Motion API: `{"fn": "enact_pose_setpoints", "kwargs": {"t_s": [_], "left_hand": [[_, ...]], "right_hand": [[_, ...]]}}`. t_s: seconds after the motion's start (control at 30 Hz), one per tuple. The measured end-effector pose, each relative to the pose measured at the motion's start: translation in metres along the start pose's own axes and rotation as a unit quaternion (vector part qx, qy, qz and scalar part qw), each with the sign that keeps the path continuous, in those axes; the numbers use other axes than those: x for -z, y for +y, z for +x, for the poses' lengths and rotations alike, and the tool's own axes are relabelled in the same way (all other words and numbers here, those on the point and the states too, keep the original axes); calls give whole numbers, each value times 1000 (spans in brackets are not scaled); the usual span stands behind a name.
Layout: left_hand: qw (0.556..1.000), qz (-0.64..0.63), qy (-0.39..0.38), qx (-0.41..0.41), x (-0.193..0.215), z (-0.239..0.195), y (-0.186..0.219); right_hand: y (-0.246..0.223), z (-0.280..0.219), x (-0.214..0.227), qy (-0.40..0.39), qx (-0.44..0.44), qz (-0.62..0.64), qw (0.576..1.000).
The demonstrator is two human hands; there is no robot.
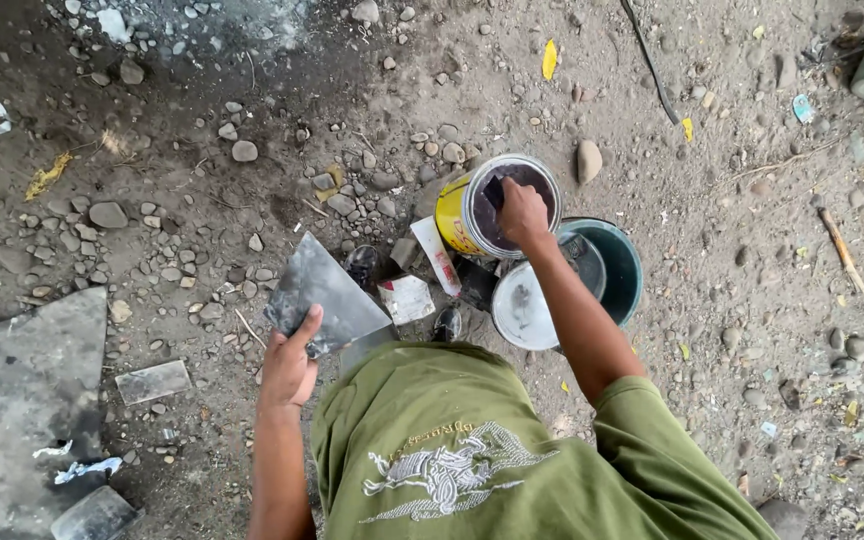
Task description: The person sands the front bumper of a white car using a sanding block, focusing on the lower edge and side. They then move to the ground to open a yellow paint can and scoop a dark substance from it using a putty knife.
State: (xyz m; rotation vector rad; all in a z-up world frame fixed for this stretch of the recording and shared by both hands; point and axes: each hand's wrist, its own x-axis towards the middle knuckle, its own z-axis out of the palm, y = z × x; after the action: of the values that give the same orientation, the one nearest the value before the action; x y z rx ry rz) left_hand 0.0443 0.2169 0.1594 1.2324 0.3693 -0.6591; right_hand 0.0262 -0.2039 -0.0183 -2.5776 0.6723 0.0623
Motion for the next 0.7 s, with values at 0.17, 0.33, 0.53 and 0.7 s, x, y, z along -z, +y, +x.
{"fn": "enact_pose_setpoints", "kwargs": {"t_s": [0.17,0.33,0.53,0.7], "left_hand": [[1000,-26,1,18,11,30,-15],[1000,-19,4,6,3,60,-26],[997,-27,-53,45,-36,83,-12],[992,45,-111,-40,-63,104,-30]], "right_hand": [[1,10,-21,-51,-23,-31,998],[82,46,-110,-151,38,-75,985],[9,-3,47,-4,96,96,991],[5,-20,75,-1,39,112,993]]}}
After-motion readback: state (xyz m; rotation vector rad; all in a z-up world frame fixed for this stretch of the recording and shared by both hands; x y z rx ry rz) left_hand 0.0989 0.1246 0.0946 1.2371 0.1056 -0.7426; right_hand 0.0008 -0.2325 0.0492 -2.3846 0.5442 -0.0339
